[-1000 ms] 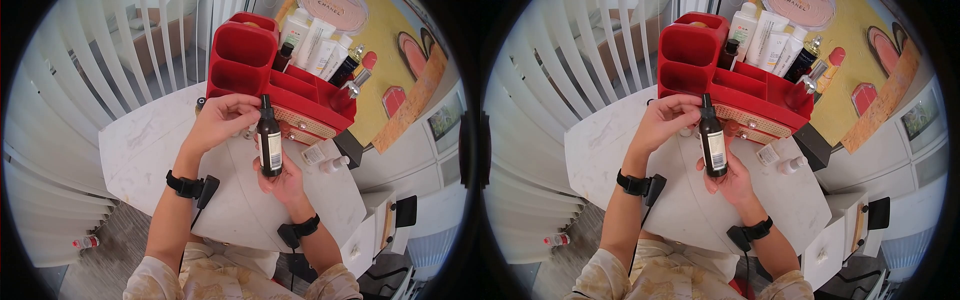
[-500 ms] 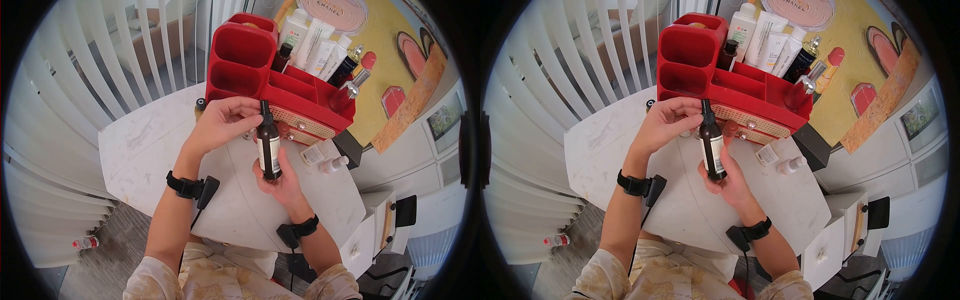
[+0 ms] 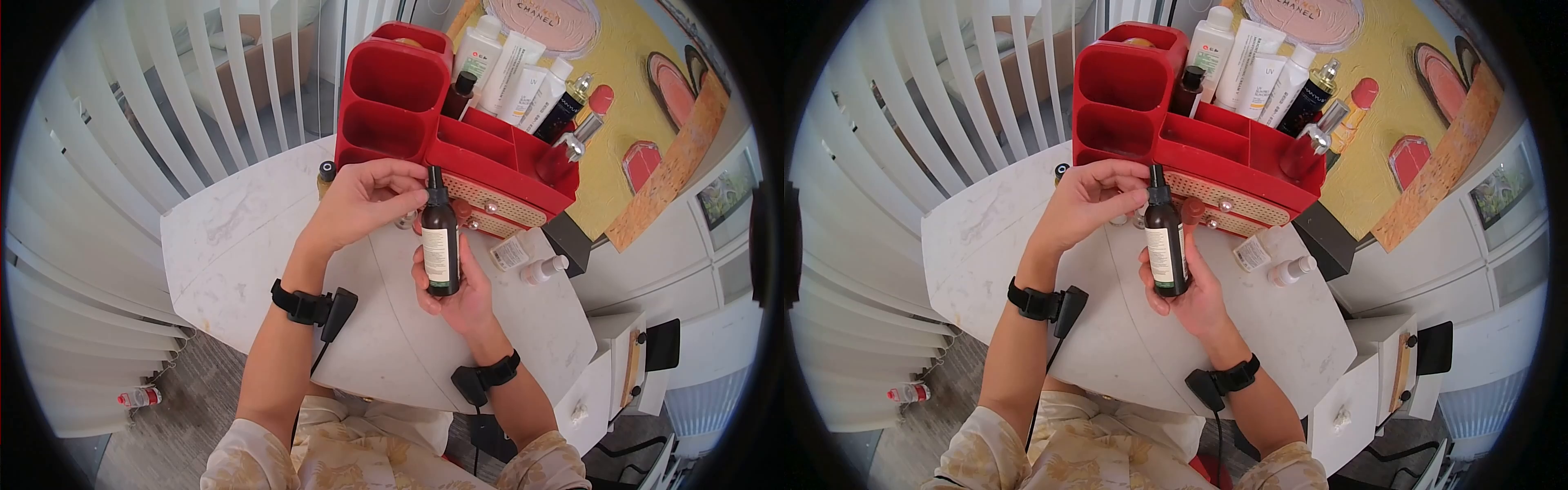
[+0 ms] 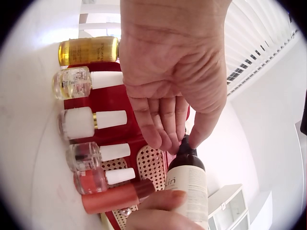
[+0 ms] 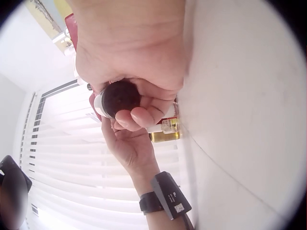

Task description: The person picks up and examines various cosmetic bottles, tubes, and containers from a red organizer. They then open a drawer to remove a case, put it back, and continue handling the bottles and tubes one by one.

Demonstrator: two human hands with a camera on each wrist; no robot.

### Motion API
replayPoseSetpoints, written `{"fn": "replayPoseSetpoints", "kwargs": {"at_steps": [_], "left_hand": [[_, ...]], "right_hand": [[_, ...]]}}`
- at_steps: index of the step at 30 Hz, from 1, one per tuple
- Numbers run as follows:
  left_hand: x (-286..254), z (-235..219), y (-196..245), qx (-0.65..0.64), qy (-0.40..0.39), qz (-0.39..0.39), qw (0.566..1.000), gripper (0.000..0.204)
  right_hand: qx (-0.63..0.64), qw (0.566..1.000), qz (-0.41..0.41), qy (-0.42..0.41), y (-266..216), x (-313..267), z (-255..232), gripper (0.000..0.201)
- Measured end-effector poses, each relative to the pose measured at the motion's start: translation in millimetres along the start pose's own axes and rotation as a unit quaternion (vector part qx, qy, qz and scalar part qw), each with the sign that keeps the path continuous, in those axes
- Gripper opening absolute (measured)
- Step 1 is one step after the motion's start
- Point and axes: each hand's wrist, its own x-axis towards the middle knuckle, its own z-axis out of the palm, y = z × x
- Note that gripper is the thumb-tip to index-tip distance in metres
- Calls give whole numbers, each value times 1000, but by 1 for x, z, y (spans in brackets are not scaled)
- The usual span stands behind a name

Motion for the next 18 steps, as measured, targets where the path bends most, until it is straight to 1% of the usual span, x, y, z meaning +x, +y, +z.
{"fn": "replayPoseSetpoints", "kwargs": {"at_steps": [3,9,11,15,18], "left_hand": [[0,0,0,-7,-6,-3,1000,34],[-1,1,1,-11,-11,-7,1000,35],[-1,2,2,-9,-8,-10,1000,35],[0,2,1,9,-8,10,1000,34],[0,3,1,6,-10,9,1000,34]], "right_hand": [[3,1000,-2,-15,0,0,-4,69],[23,1000,0,-17,-1,0,-3,69],[22,1000,-2,-8,-1,-1,-1,68],[18,1000,-10,14,0,-1,2,68],[19,1000,-7,10,-1,-1,1,67]]}}
